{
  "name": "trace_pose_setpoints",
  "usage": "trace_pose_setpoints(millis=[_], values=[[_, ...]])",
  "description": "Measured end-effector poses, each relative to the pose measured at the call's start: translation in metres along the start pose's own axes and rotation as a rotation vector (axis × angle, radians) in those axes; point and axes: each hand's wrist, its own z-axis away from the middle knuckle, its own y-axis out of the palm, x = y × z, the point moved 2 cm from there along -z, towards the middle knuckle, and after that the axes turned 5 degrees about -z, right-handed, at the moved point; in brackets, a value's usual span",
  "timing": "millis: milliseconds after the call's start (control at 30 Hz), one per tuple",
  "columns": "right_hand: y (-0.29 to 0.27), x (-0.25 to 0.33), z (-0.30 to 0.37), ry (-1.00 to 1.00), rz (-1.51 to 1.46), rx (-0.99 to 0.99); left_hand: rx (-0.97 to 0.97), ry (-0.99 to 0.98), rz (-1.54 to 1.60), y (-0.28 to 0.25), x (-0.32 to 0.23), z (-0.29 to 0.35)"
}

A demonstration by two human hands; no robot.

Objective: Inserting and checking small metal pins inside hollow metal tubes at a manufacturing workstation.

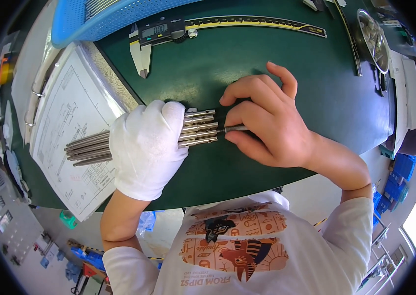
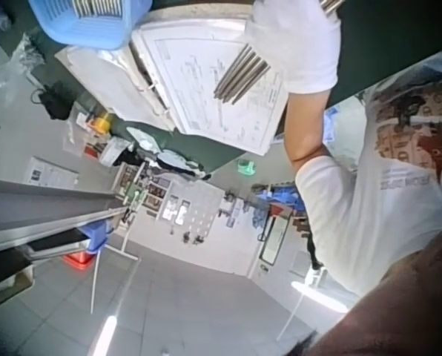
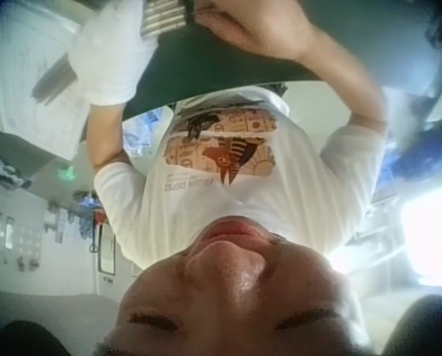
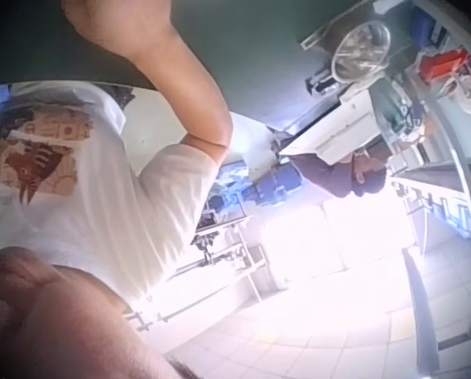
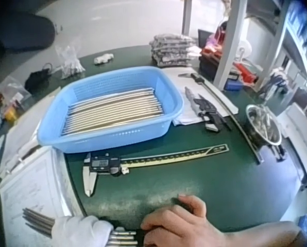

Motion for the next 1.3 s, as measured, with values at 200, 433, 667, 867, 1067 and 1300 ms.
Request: trace_pose_setpoints(millis=[200,433,667,867,1067,1300], values=[[-0.003,0.001,-0.002,0.081,-0.115,-0.044,0.014,0.004,-0.014,-0.001,0.001,0.001],[-0.001,0.003,-0.002,0.071,-0.120,-0.039,0.011,0.014,-0.018,-0.001,0.000,0.002],[-0.005,0.005,0.001,0.014,-0.035,-0.042,0.022,0.013,-0.016,-0.001,-0.001,0.001],[-0.015,-0.005,0.010,-0.205,-0.142,0.132,-0.004,-0.001,-0.028,0.000,-0.002,0.002],[-0.008,-0.002,0.007,-0.176,-0.104,-0.068,0.029,0.004,-0.009,-0.002,0.000,0.002],[-0.007,-0.002,0.007,-0.060,-0.273,-0.054,0.020,0.002,-0.016,-0.002,-0.001,0.002]])
